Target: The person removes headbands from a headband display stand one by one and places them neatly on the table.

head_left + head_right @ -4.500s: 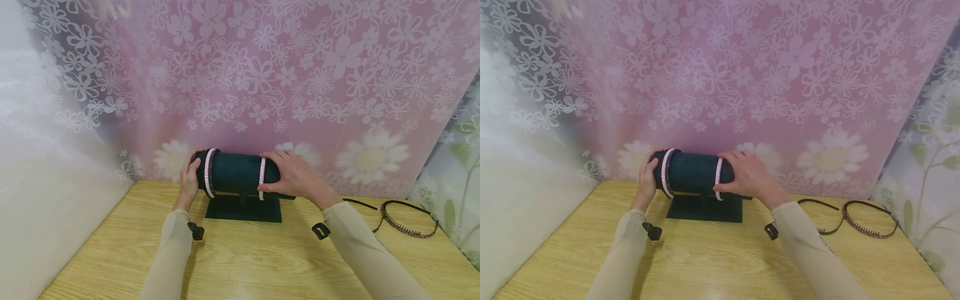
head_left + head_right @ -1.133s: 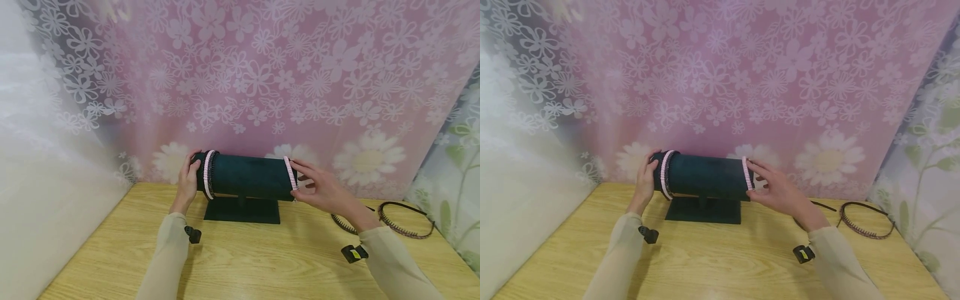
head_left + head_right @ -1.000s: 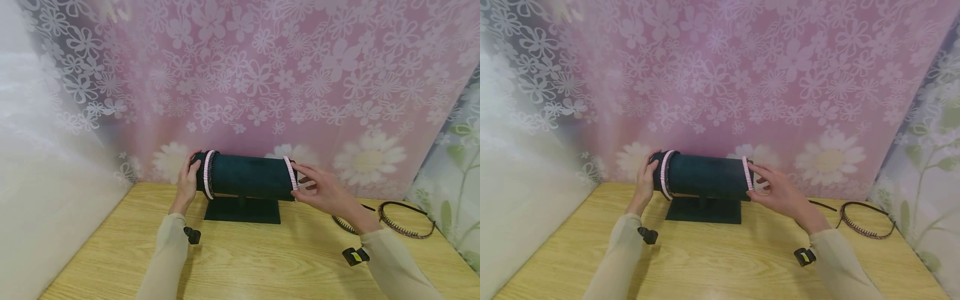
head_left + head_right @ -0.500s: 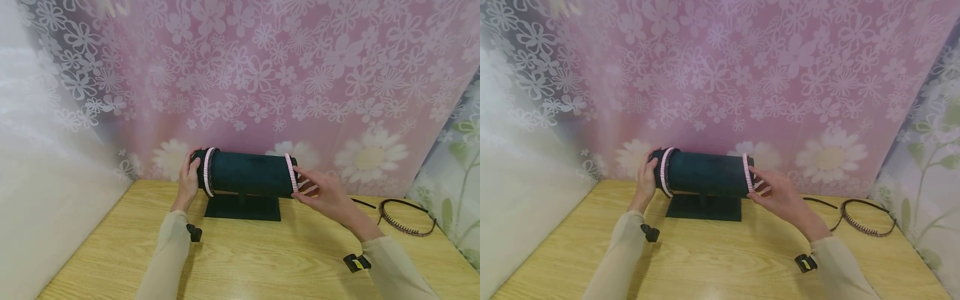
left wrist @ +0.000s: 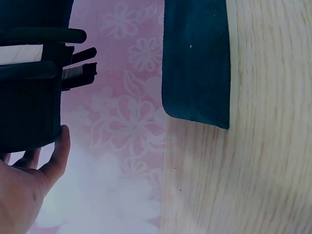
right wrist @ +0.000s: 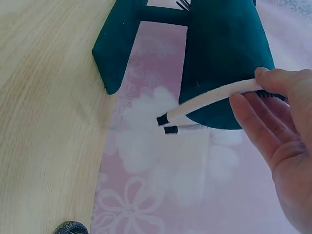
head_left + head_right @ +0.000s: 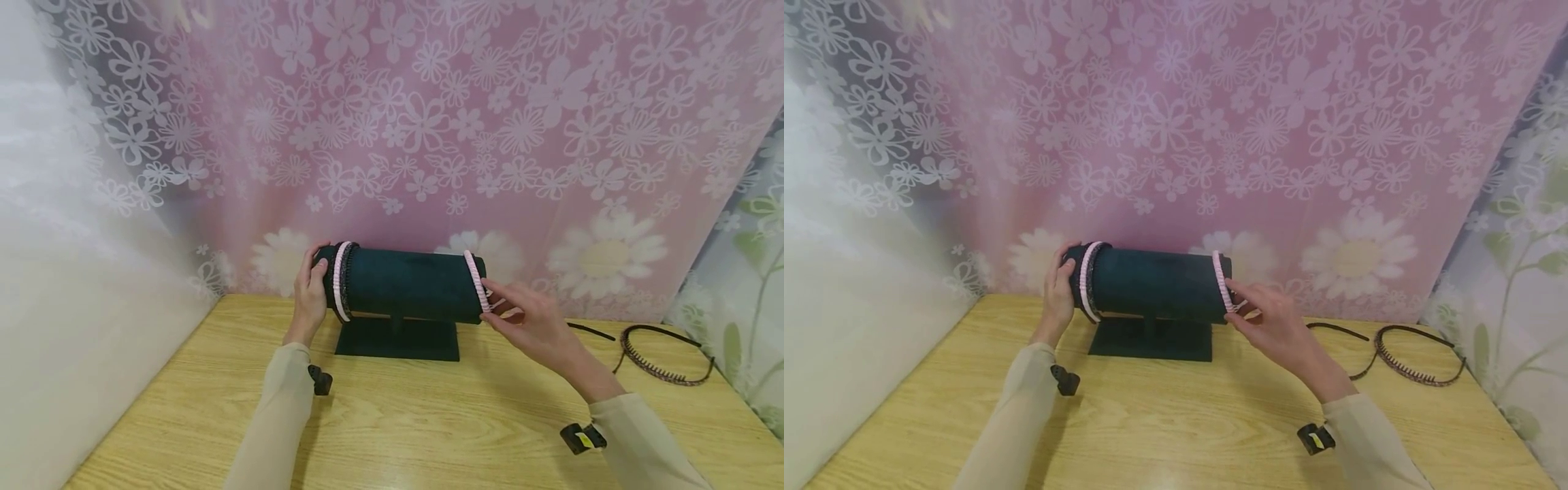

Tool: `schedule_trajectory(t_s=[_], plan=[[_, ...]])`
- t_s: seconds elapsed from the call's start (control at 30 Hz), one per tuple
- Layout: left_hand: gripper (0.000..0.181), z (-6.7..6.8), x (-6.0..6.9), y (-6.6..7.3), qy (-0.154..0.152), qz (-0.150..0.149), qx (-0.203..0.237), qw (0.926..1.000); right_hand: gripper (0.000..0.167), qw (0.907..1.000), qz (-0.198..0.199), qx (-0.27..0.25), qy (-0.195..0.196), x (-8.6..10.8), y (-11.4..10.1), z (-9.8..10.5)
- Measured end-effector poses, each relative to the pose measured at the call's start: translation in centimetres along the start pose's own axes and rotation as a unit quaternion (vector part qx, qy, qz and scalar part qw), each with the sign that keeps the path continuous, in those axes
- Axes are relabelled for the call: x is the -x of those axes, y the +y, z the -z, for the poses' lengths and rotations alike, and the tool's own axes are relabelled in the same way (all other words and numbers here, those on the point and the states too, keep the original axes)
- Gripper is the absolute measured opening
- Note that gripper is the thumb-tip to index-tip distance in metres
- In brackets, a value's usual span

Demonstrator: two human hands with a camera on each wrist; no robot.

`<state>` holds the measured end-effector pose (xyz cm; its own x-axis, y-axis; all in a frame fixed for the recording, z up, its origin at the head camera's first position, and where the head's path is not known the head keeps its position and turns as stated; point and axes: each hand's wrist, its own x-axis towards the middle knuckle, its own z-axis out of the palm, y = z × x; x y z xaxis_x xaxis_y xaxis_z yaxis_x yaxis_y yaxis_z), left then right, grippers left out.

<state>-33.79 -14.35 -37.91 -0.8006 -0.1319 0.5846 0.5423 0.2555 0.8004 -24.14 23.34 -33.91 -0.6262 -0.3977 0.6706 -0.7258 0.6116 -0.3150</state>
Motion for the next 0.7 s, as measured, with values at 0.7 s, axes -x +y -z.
schedule_trajectory(t_s=[0.7], plan=[[0.043, 0.4, 1.0, 4.0, -0.01, -0.002, 0.014, 0.9999, 0.062, 0.9988, -0.014, 0.006, 0.047, 1.2, 0.2, 1.0]])
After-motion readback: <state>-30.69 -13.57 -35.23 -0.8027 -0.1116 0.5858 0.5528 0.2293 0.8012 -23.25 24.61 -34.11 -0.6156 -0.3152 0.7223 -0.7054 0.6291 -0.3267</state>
